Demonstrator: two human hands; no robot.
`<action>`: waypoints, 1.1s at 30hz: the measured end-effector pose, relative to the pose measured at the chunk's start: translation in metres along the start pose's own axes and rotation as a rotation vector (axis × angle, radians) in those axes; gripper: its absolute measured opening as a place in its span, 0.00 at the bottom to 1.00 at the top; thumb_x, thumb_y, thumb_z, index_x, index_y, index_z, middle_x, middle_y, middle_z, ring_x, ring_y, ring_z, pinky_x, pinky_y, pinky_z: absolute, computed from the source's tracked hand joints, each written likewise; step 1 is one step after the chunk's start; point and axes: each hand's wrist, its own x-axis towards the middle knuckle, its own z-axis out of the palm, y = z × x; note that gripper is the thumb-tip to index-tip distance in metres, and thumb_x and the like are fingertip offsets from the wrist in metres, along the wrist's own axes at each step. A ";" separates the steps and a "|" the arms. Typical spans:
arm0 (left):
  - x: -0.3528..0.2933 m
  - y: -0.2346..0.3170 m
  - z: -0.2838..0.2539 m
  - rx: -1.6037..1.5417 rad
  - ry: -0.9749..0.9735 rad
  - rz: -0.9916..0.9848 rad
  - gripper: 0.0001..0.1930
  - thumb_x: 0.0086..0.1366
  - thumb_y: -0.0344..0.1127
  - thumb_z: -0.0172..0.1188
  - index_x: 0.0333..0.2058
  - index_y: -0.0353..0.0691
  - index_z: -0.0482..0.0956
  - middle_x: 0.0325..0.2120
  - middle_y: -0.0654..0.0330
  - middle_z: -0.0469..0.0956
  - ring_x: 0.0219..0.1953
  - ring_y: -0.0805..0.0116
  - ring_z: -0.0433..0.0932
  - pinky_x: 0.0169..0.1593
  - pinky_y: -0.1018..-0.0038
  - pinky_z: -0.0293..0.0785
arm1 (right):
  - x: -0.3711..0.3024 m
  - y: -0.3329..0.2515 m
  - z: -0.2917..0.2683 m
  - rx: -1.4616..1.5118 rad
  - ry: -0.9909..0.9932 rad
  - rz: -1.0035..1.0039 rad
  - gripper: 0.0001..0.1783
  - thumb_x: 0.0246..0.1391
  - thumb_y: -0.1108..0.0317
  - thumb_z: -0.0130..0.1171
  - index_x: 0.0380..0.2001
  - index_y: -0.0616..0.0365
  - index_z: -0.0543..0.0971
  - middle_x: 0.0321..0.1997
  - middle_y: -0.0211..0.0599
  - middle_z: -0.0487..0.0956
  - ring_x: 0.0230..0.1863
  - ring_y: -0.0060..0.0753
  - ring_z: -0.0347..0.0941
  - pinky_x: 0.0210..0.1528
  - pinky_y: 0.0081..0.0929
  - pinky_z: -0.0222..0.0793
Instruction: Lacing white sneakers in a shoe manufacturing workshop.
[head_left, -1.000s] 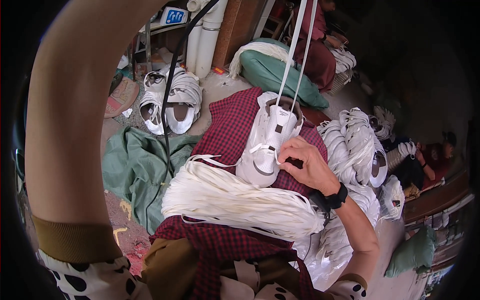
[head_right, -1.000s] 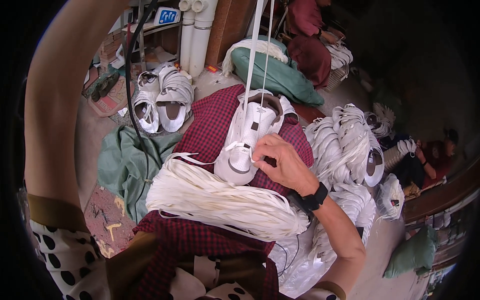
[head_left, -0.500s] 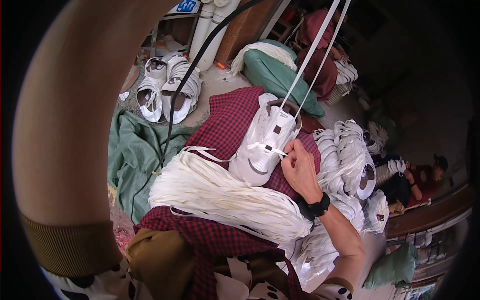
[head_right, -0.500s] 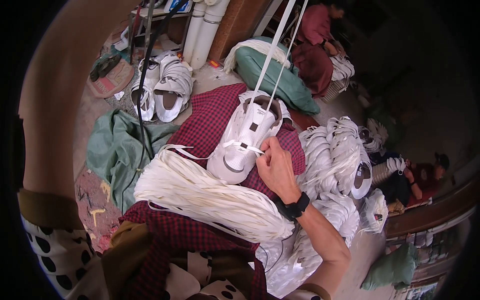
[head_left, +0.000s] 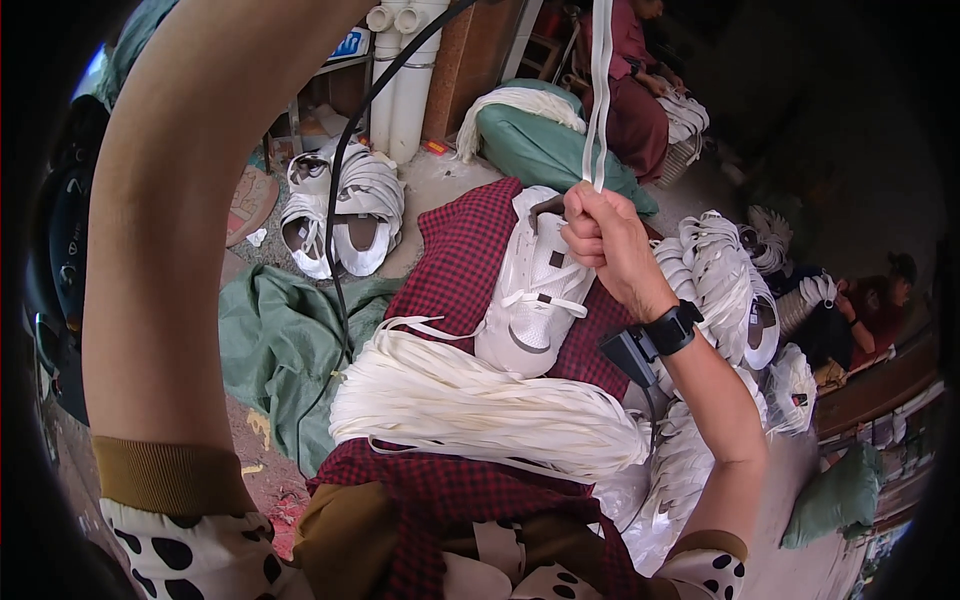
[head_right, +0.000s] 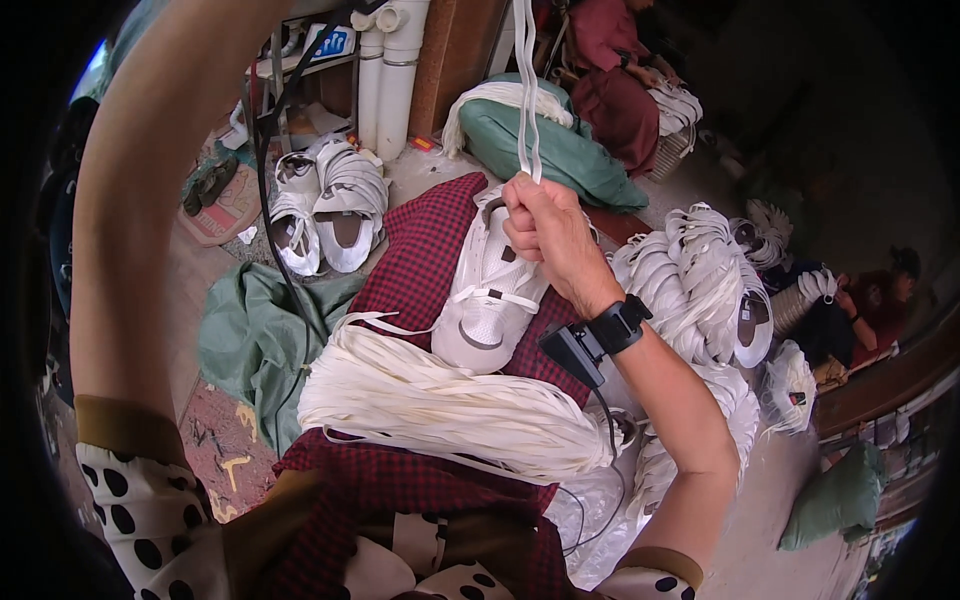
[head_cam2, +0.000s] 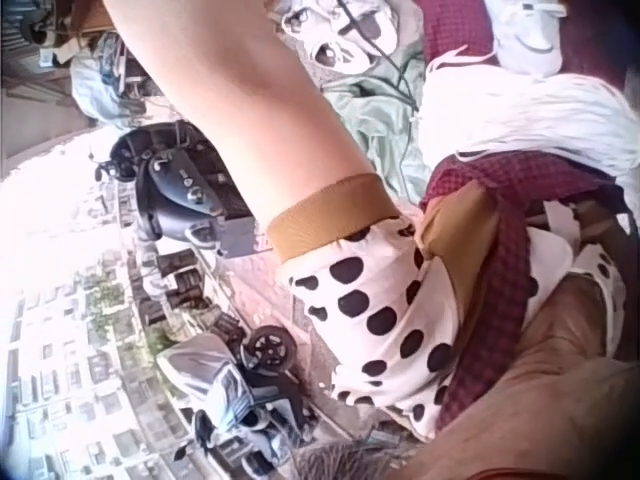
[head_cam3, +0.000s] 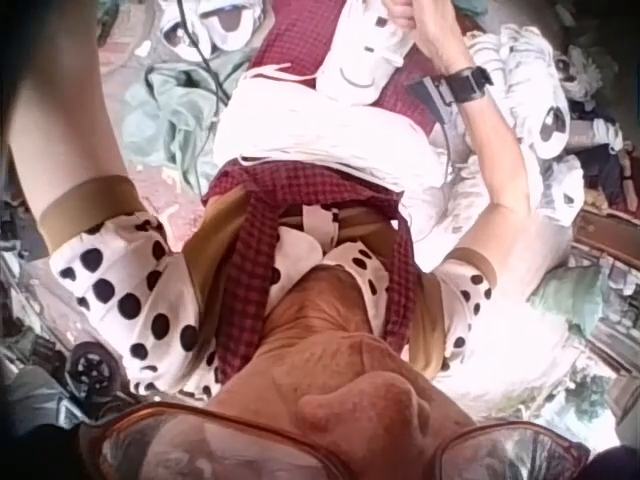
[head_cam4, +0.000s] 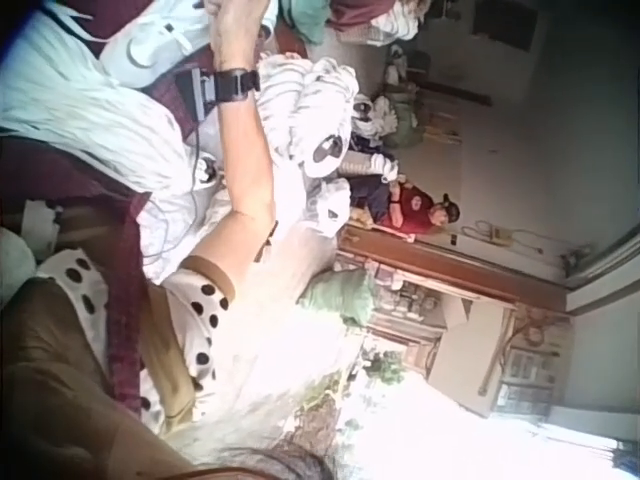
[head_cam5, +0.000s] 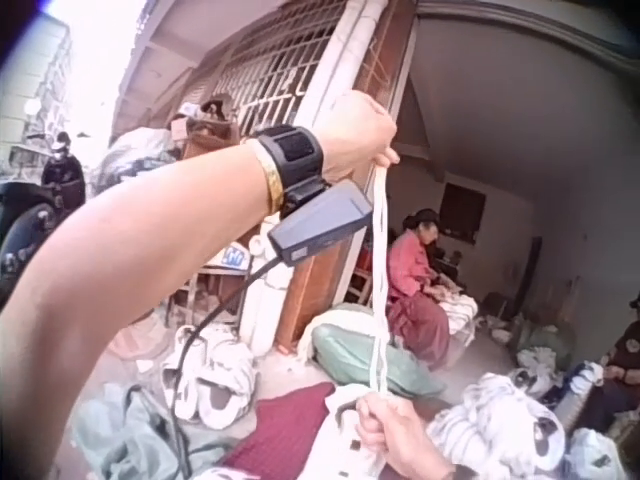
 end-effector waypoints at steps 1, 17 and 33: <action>-0.037 0.017 0.008 0.544 0.243 0.157 0.14 0.65 0.34 0.54 0.43 0.29 0.75 0.36 0.38 0.81 0.40 0.54 0.85 0.45 0.60 0.82 | 0.003 0.007 -0.008 -0.094 0.212 0.006 0.14 0.67 0.60 0.45 0.26 0.51 0.66 0.16 0.13 0.52 0.14 0.10 0.44 0.16 0.17 0.35; -0.346 -0.026 0.058 0.589 -1.089 0.619 0.07 0.56 0.35 0.56 0.35 0.45 0.74 0.31 0.62 0.71 0.36 0.64 0.76 0.39 0.69 0.74 | 0.031 0.050 -0.037 -0.072 0.126 0.083 0.16 0.65 0.62 0.47 0.21 0.52 0.68 0.14 0.13 0.53 0.14 0.10 0.45 0.14 0.18 0.36; -0.317 -0.017 0.072 -0.014 -1.241 0.018 0.10 0.51 0.23 0.67 0.34 0.38 0.82 0.39 0.59 0.75 0.40 0.61 0.75 0.44 0.68 0.71 | 0.036 0.056 -0.038 -0.081 0.107 0.023 0.13 0.63 0.61 0.49 0.25 0.53 0.69 0.15 0.15 0.55 0.13 0.10 0.47 0.14 0.18 0.38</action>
